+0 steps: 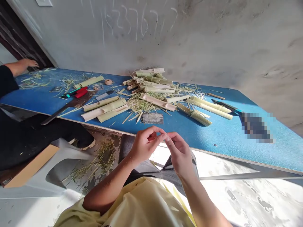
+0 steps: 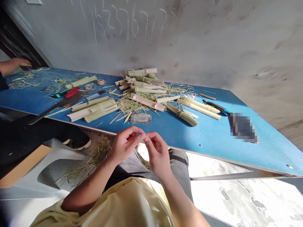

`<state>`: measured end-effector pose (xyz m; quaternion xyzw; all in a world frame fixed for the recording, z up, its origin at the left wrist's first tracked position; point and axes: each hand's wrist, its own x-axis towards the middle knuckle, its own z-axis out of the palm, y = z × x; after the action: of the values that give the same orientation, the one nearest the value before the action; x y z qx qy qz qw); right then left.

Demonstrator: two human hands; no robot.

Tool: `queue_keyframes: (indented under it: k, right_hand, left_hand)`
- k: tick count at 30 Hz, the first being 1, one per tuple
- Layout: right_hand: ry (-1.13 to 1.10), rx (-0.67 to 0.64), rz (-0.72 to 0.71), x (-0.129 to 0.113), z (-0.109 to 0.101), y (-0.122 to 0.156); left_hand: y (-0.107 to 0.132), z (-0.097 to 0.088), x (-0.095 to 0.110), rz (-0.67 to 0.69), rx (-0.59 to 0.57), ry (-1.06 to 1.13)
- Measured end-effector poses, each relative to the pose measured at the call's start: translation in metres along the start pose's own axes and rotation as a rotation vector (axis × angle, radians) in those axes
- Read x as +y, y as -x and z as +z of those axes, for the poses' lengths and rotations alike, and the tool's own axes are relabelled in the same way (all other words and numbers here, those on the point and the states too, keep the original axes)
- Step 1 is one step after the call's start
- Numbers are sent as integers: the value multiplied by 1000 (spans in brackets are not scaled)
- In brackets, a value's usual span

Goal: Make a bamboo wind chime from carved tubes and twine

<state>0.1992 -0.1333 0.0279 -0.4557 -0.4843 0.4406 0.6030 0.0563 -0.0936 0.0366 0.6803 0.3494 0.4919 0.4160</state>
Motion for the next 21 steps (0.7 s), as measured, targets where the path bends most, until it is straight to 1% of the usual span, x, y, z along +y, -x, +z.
queue_keyframes:
  k: [3, 6, 8, 10, 12, 14, 18, 21]
  right_hand:
    - [3, 33, -14, 3, 3, 1]
    - [-2, 87, -35, 6, 5, 2]
    - [-28, 111, -36, 8, 6, 1]
    - [-52, 111, -26, 8, 7, 1]
    - [-39, 102, -8, 8, 8, 1]
    - [-6, 94, 12, 10, 9, -1]
    - [53, 97, 16, 15, 8, -3]
    - [92, 132, -2, 18, 7, -5]
  left_hand:
    - [2, -2, 0, -16, -46, 30]
    - [4, -4, 0, -4, -73, 55]
    - [5, -3, 0, 16, -56, 16]
    - [5, -1, -1, 41, -8, -45]
    - [4, 1, -2, 68, 46, -94]
    - [2, 3, -4, 92, 70, -125]
    - [-1, 4, -8, 146, 45, -167]
    - [-2, 4, -10, 176, 35, -218]
